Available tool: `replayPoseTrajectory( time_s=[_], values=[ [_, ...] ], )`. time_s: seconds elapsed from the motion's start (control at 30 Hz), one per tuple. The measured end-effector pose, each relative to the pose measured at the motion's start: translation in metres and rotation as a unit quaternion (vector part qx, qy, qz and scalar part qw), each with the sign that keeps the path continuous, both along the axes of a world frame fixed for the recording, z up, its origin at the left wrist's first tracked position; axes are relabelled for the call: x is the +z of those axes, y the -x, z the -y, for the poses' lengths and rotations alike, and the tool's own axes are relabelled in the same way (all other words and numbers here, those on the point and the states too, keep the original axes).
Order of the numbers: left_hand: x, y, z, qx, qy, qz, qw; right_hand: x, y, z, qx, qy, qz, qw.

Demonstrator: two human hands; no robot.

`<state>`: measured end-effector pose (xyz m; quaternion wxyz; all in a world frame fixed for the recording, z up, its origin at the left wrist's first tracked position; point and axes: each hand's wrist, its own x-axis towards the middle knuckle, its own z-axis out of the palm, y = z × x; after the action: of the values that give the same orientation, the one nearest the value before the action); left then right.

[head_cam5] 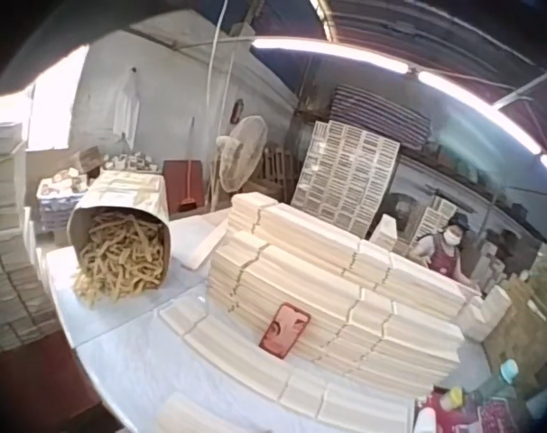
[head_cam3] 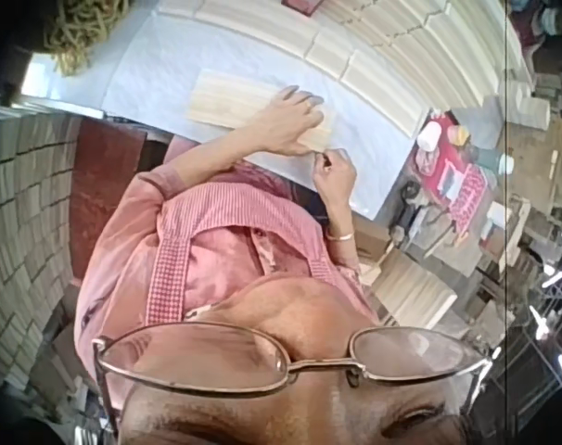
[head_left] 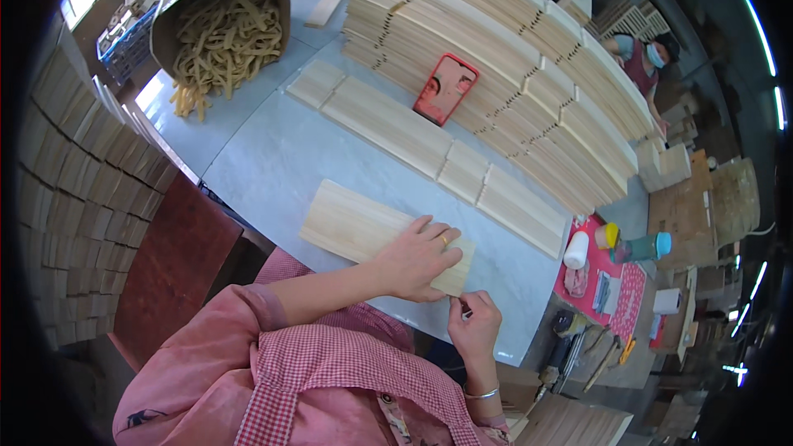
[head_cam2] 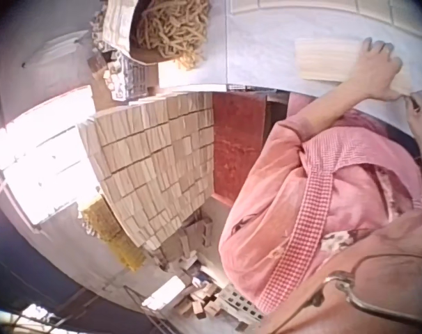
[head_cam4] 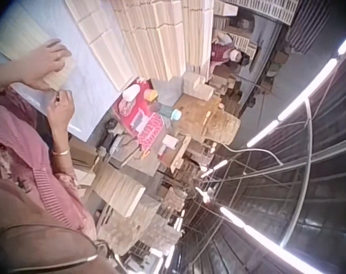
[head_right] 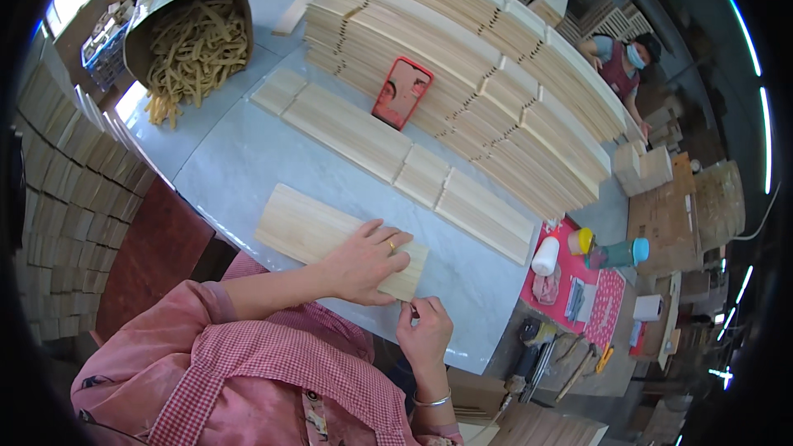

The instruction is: Assembling small wooden boxes using a nail gun and wood glue at a production workbench.

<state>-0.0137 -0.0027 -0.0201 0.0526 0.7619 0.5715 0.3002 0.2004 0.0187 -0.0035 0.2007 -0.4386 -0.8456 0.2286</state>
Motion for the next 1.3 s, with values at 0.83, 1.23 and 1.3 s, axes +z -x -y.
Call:
replayPoseTrajectory(
  time_s=[0.83,1.23,1.3],
  values=[
    [-0.0022,0.0029,-0.0013,0.005,0.030,0.003,1.000,0.0020,0.0056,-0.0026,0.010,0.006,-0.007,1.000],
    [-0.0009,0.0047,-0.0002,0.003,0.004,0.003,1.000,0.0011,0.0048,-0.0034,0.011,-0.024,-0.001,1.000],
    [-0.0028,0.0049,0.0024,0.004,0.015,0.005,1.000,-0.0005,0.0044,-0.0015,0.014,0.002,-0.007,1.000]
  ],
)
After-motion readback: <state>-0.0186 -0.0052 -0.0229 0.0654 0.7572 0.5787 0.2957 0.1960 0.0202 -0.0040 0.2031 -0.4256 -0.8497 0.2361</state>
